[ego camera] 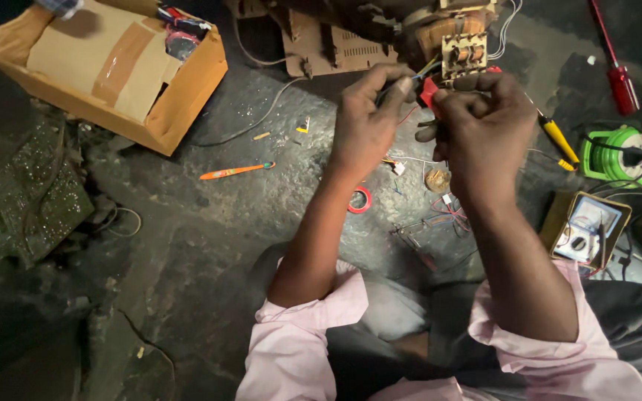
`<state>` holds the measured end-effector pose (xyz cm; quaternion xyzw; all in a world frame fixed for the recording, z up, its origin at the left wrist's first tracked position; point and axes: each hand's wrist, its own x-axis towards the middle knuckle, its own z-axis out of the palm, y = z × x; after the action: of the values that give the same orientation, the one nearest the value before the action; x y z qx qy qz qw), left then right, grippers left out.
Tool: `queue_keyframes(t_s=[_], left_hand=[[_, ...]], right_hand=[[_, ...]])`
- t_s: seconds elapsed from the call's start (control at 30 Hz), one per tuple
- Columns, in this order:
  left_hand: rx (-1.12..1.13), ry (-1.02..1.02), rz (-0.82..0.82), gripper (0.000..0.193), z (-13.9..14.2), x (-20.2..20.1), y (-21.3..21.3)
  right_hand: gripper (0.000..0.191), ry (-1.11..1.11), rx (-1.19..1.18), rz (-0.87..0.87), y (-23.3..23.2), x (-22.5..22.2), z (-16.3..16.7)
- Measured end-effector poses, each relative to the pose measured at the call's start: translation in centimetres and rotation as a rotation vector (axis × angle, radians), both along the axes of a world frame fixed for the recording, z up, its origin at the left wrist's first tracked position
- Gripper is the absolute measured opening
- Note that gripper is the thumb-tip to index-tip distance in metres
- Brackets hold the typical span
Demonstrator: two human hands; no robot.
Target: The person sits on the floor and repairs an electrical motor assembly. They strip wire ends, twist them together, and wrap the connections with red electrical tape. They also use a yellow test pen to check the motor terminals.
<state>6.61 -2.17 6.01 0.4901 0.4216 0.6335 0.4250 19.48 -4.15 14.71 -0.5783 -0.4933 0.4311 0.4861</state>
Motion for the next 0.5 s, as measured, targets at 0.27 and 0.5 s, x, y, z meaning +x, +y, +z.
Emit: queue_keyframes(t_s=[0.27, 0.5], left_hand=[[-0.259, -0.223, -0.096, 0.015, 0.3, -0.3, -0.5], [-0.279, -0.369, -0.181, 0.012, 0.5, -0.7, -0.5]], right_hand=[[0.025, 0.009, -0.014, -0.009, 0.7, -0.3, -0.2], [0.023, -0.055, 0.042, 0.051, 1.0, 0.2, -1.1]])
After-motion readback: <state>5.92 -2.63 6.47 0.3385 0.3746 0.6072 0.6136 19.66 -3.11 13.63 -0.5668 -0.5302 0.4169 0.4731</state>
